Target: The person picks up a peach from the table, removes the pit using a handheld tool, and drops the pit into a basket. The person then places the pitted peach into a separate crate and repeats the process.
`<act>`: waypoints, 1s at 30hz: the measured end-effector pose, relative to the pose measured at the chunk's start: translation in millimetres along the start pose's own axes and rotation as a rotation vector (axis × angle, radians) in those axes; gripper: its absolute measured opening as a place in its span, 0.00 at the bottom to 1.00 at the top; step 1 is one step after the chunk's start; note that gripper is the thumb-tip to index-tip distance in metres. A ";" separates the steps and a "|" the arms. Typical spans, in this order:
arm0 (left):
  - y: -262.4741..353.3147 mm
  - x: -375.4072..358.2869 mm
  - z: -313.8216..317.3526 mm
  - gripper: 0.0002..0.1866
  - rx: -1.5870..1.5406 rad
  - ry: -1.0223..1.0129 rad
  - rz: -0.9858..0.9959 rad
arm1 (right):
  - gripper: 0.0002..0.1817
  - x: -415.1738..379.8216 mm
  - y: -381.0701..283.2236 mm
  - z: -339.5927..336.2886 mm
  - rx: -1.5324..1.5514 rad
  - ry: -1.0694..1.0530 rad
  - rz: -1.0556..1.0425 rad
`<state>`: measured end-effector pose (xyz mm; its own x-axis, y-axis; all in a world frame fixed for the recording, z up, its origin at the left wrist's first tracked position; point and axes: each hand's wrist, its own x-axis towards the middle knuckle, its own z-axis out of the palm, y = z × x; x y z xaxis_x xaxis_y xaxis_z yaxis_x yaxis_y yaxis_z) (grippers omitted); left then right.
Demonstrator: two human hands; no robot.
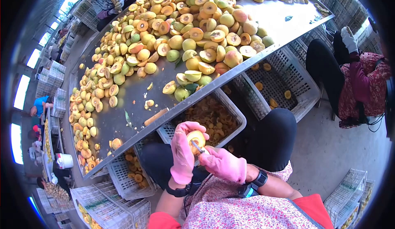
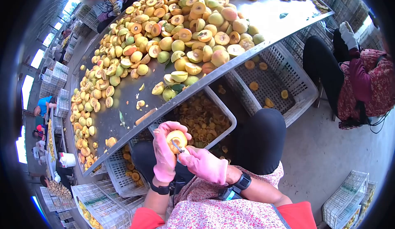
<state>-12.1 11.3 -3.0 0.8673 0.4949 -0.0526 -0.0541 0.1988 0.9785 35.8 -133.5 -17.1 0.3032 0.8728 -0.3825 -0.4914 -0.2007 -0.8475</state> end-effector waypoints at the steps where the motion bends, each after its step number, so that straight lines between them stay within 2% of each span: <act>1: -2.6 -6.7 4.6 0.30 0.033 0.078 0.084 | 0.23 -0.6 -1.4 -0.1 0.113 -0.024 0.040; 3: -10.6 -15.6 6.1 0.28 0.126 0.139 0.152 | 0.23 -3.6 -11.0 1.3 0.129 -0.044 0.075; 4: -5.6 -17.4 7.3 0.28 0.067 0.180 0.049 | 0.23 -2.3 -8.0 2.5 0.182 -0.103 0.118; 5: -4.9 -17.3 3.2 0.28 0.064 0.192 0.048 | 0.23 -2.0 -8.2 2.9 0.231 -0.162 0.162; 6: -2.6 -17.4 -4.2 0.28 0.074 0.098 -0.033 | 0.24 -7.1 -12.4 -1.5 0.238 -0.195 0.293; 7: -0.9 -17.1 -8.7 0.29 0.084 0.000 -0.111 | 0.24 -9.1 -9.3 -4.1 0.238 -0.199 0.295; 9: -1.0 -16.5 -12.3 0.31 0.056 -0.009 -0.119 | 0.23 -10.4 0.7 -6.2 0.480 -0.353 0.287; 11: -3.6 -11.6 -18.4 0.31 0.014 -0.174 0.047 | 0.23 -9.7 6.4 -4.2 0.538 -0.385 0.270; 13: -4.6 -11.3 -16.1 0.34 0.066 -0.192 0.103 | 0.23 -9.5 11.6 -5.8 0.675 -0.471 0.256; 15: -6.7 -14.2 -13.4 0.36 0.027 -0.137 -0.027 | 0.23 -10.2 15.2 -5.1 0.649 -0.444 0.256; 16: -6.5 -14.6 -13.3 0.36 0.024 -0.131 -0.027 | 0.22 -10.6 16.2 -4.2 0.617 -0.426 0.261; 18: -4.9 -12.9 -13.6 0.38 0.058 -0.064 -0.213 | 0.22 -9.4 16.1 0.9 0.523 -0.368 0.258; 19: -5.4 -13.4 -15.4 0.38 0.057 -0.063 -0.213 | 0.22 -9.4 15.7 2.5 0.432 -0.307 0.245; 21: -10.3 -12.4 -20.5 0.38 0.112 -0.160 -0.160 | 0.22 -10.4 11.5 -1.8 0.465 -0.314 0.302; 24: -10.0 -11.2 -21.2 0.39 0.157 -0.237 -0.081 | 0.23 -10.9 23.4 -8.2 0.721 -0.535 0.312; 25: -8.8 -11.0 -20.2 0.39 0.208 -0.266 -0.043 | 0.23 -12.2 26.8 -5.7 0.720 -0.532 0.315; 26: -8.7 -10.8 -22.1 0.40 0.103 -0.277 -0.092 | 0.22 -12.5 29.0 -1.2 0.755 -0.497 0.291; 27: -7.0 -10.8 -18.2 0.40 0.103 -0.278 -0.086 | 0.22 -11.5 27.8 0.6 0.786 -0.464 0.261; 29: -4.0 -11.8 -9.7 0.40 -0.263 -0.082 -0.298 | 0.22 -10.8 22.6 -2.4 0.794 -0.475 0.251; 30: -3.4 -8.6 -11.3 0.40 -0.233 -0.032 -0.300 | 0.23 -10.8 22.3 -3.8 0.822 -0.523 0.186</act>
<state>-25.0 15.9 -8.2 0.8766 0.3597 -0.3197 0.0964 0.5196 0.8490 24.7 -149.1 -33.3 -0.1375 0.9849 -0.1050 -0.9680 -0.1561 -0.1963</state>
